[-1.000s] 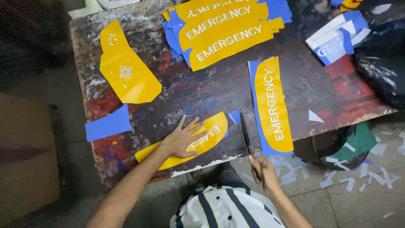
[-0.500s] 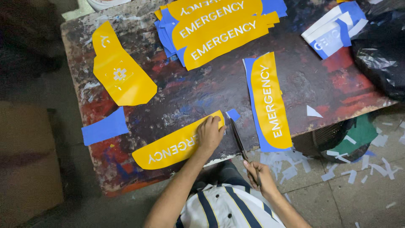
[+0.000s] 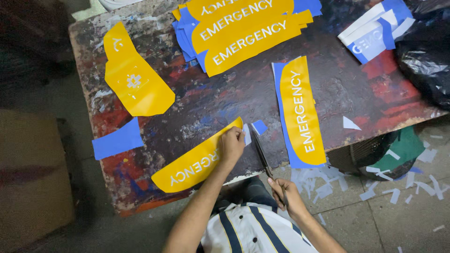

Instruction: The person uses shears to cut yellow and blue printed sheets into curved shapes with the word 'EMERGENCY' on them. They trim the edges of each sheet, flip them over, and stack the finished pieces on the table.

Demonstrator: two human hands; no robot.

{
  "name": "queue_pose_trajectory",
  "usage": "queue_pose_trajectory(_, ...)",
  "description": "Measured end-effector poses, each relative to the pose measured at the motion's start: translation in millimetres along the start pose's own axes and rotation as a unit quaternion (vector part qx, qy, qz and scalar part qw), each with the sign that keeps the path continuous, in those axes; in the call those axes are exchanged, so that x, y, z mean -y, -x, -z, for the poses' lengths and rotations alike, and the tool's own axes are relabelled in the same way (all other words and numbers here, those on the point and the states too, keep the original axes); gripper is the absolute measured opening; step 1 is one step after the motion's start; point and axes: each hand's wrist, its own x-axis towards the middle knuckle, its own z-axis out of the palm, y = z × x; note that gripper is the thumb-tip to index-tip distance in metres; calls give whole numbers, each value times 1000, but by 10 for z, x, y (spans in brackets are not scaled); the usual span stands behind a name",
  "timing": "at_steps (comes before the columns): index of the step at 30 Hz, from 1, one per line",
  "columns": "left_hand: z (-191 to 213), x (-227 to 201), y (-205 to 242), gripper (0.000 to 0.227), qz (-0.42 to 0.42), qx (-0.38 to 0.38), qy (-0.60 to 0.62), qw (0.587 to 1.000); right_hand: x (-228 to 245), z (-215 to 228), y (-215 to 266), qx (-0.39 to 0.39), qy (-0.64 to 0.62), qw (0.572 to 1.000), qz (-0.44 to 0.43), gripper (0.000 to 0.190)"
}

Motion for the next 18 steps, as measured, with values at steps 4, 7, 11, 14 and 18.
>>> queue_pose_trajectory(4,-139,153,-144,25,49,-16,73,996,11,-30,-21,6,18,1000,11,49)
queue_pose_trajectory(7,-160,284,-247,30,76,-13,166,983,34,-78,0,14,27,999,14,49)
queue_pose_trajectory(11,-109,367,-268,28,148,14,249,957,57,-128,73,31,31,999,24,48)
queue_pose_trajectory(14,-25,347,-222,22,141,23,219,965,49,-154,107,38,28,999,19,47)
queue_pose_trajectory(18,70,281,-163,21,43,-3,115,992,-22,-167,112,14,30,999,1,45)
